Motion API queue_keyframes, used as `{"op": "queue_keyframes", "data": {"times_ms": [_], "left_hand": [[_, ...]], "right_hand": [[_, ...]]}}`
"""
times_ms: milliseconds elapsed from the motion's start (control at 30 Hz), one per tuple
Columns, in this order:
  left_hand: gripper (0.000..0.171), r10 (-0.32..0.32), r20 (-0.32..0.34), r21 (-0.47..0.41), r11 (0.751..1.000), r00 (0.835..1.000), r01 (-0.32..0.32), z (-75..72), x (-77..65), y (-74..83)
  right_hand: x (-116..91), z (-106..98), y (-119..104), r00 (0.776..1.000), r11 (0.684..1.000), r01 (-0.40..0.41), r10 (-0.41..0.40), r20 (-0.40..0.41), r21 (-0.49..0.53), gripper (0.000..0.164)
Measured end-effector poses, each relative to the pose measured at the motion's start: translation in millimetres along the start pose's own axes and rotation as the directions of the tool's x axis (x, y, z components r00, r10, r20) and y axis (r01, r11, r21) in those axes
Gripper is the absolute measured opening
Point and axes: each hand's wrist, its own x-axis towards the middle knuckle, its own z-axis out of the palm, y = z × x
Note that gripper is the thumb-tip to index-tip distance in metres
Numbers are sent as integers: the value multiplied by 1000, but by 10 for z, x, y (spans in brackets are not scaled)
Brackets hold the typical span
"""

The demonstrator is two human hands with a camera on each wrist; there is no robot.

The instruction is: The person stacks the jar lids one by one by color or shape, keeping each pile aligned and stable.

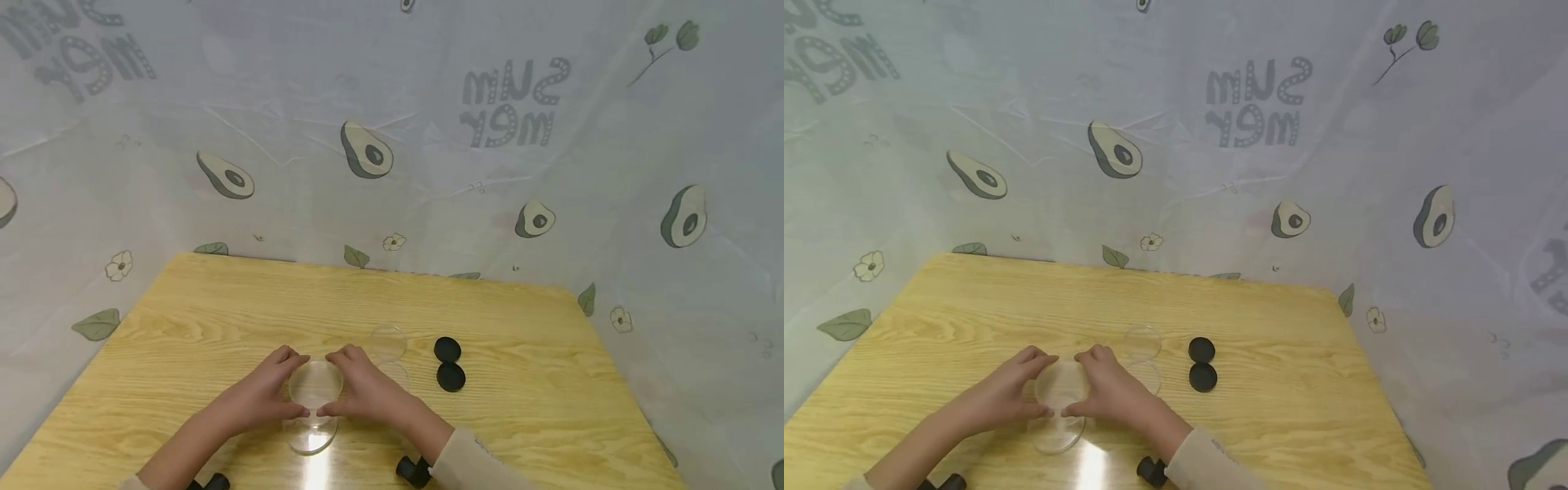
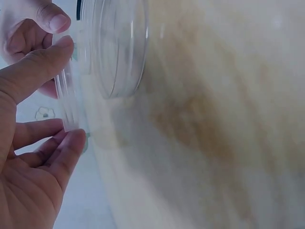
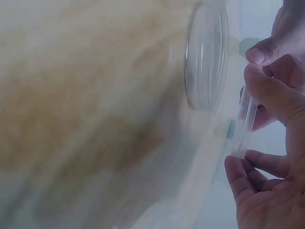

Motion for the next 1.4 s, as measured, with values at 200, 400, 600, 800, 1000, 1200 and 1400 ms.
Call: {"op": "queue_keyframes", "data": {"times_ms": [200,400,600,800,1000,1200,1400], "left_hand": [[83,10,-21,16,1000,1000,-10,68,-148,9],[83,29,-41,-2,1000,999,-30,136,-281,-23],[82,42,-57,8,999,997,-42,193,-380,-61],[82,54,-71,0,999,996,-54,225,-395,-57],[82,57,-74,5,998,996,-57,250,-379,-33],[83,55,-81,20,998,995,-54,264,-385,-3],[85,56,-90,26,998,994,-54,282,-390,8]], "right_hand": [[-106,97,-71,1000,1000,0,0,10,1,86],[-167,188,-130,1000,1000,14,-14,11,-26,85],[-198,280,-179,999,997,45,-45,-9,-61,82],[-229,278,-185,997,994,67,-69,-17,-91,81],[-248,252,-180,998,993,58,-60,-16,-100,81],[-260,240,-178,999,994,53,-53,-3,-99,81],[-274,238,-163,998,992,65,-66,-4,-106,81]]}}
